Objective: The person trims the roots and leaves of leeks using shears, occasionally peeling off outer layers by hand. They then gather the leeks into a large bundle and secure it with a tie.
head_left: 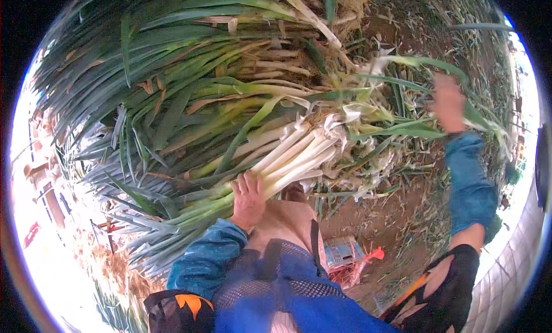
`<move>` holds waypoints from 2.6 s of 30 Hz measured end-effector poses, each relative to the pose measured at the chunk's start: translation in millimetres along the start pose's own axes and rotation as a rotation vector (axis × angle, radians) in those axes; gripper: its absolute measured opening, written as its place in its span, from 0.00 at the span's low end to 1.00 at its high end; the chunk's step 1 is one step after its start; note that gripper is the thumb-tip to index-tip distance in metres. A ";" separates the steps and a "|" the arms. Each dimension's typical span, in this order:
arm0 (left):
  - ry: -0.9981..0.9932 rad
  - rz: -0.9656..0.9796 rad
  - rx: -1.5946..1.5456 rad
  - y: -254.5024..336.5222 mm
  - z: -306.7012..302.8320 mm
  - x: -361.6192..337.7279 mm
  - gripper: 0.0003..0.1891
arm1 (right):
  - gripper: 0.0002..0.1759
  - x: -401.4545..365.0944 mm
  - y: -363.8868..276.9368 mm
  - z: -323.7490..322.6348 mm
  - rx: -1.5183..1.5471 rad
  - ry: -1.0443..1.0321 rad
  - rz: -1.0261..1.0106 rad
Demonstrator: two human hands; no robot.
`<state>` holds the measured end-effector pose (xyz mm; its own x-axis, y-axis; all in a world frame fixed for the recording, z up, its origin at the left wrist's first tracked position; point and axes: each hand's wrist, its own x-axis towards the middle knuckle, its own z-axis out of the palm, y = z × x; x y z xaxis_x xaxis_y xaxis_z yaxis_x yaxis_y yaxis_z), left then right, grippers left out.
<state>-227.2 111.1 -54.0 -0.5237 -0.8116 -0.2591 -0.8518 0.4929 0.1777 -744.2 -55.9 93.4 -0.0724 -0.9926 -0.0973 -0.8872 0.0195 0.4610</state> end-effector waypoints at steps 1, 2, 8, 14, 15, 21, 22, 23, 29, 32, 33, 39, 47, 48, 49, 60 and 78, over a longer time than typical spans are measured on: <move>0.007 0.000 -0.002 1.2 -0.7 2.2 0.26 | 0.39 7.5 -56.9 -5.8 0.250 0.113 -0.198; 0.009 -0.003 -0.003 1.6 -0.5 2.2 0.26 | 0.40 14.5 -117.6 -14.6 0.552 0.010 -0.276; -0.012 0.011 -0.001 -0.8 2.2 -6.6 0.26 | 0.37 -32.8 -333.6 9.6 0.637 -0.126 -0.425; -0.054 0.078 0.057 1.0 3.4 -16.0 0.26 | 0.15 -48.4 -265.6 29.5 0.759 -0.216 -0.573; -0.056 0.085 0.063 1.2 1.6 -17.1 0.26 | 0.13 -35.6 -226.9 10.3 0.441 -0.450 -0.444; -0.058 0.048 0.024 0.1 3.2 -12.7 0.27 | 0.27 -36.0 84.4 32.9 -0.132 -0.367 0.301; -0.048 0.049 0.040 0.8 3.1 -13.3 0.27 | 0.29 -27.9 39.6 -8.6 -0.132 -0.290 0.244; -0.053 0.057 0.045 1.3 4.1 -13.3 0.27 | 0.31 -20.0 -10.2 -40.7 -0.128 -0.208 0.185; -0.035 0.042 0.000 1.6 2.9 -17.1 0.27 | 0.34 -20.1 -337.7 -27.0 0.673 0.126 -0.732; -0.025 0.024 -0.004 2.8 8.7 -18.5 0.27 | 0.27 -35.0 -422.8 -20.7 0.619 0.280 -0.722; -0.042 0.030 -0.002 1.0 7.9 -18.6 0.27 | 0.22 -38.0 -433.2 -16.4 0.569 0.308 -0.711; -0.103 0.059 -0.005 -2.7 -5.7 -16.1 0.28 | 0.08 -34.2 -386.3 -5.6 0.595 -0.262 -0.930; -0.105 0.057 -0.032 -4.3 -17.2 -15.4 0.30 | 0.21 27.6 -19.8 -13.3 0.585 -0.112 0.244; -0.086 0.043 -0.082 -3.8 -14.2 -16.1 0.32 | 0.22 21.8 -11.7 -30.1 0.074 -0.055 0.258; -0.068 0.031 -0.133 -3.3 -14.1 -16.0 0.34 | 0.23 18.7 -15.4 -45.8 -0.438 0.004 0.259; -0.183 0.028 -0.429 -46.6 -50.9 -38.2 0.33 | 0.13 -110.1 -440.3 -29.6 0.555 -0.248 -0.613; 0.079 -0.120 -0.316 -111.2 -8.0 25.8 0.18 | 0.19 -1.7 -70.1 27.3 0.541 -0.006 0.383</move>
<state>-145.9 32.8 -72.9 -0.4071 -0.8855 -0.2242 -0.8535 0.2813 0.4386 -694.3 -52.3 37.2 -0.4295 -0.9029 -0.0198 -0.9018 0.4299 -0.0437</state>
